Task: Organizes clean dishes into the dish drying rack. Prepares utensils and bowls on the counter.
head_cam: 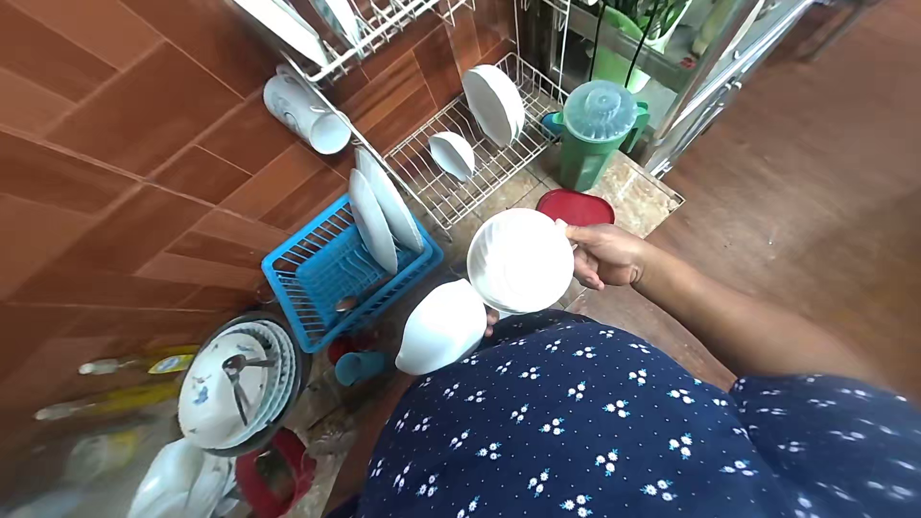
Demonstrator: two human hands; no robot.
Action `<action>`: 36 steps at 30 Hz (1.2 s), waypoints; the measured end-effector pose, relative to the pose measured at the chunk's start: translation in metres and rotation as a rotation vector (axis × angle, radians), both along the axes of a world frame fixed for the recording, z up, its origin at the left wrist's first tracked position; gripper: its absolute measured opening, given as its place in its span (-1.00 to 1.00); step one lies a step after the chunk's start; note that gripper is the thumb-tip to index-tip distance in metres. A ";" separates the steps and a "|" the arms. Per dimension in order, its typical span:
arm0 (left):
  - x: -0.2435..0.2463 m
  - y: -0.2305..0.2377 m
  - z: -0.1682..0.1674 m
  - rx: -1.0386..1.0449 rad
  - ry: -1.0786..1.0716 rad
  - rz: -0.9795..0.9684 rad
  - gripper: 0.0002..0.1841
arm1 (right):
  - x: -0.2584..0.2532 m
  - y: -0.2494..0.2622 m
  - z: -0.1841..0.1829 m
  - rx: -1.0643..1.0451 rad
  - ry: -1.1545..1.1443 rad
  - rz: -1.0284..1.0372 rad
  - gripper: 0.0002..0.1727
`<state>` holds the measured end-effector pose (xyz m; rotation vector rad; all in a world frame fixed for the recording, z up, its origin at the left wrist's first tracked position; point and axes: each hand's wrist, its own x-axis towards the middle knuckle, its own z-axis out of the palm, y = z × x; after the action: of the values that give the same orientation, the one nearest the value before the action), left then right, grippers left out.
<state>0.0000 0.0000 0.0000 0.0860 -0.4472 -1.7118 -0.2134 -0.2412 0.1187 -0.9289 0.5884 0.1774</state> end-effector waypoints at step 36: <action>-0.014 -0.059 -0.051 1.024 -1.875 0.571 -0.64 | -0.015 0.054 -0.178 -0.801 0.164 0.092 -0.56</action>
<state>-0.0136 -0.0594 -0.0505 2.3735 -0.6626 -0.6451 -0.2286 -0.1868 -0.0590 -1.7300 0.7869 0.0971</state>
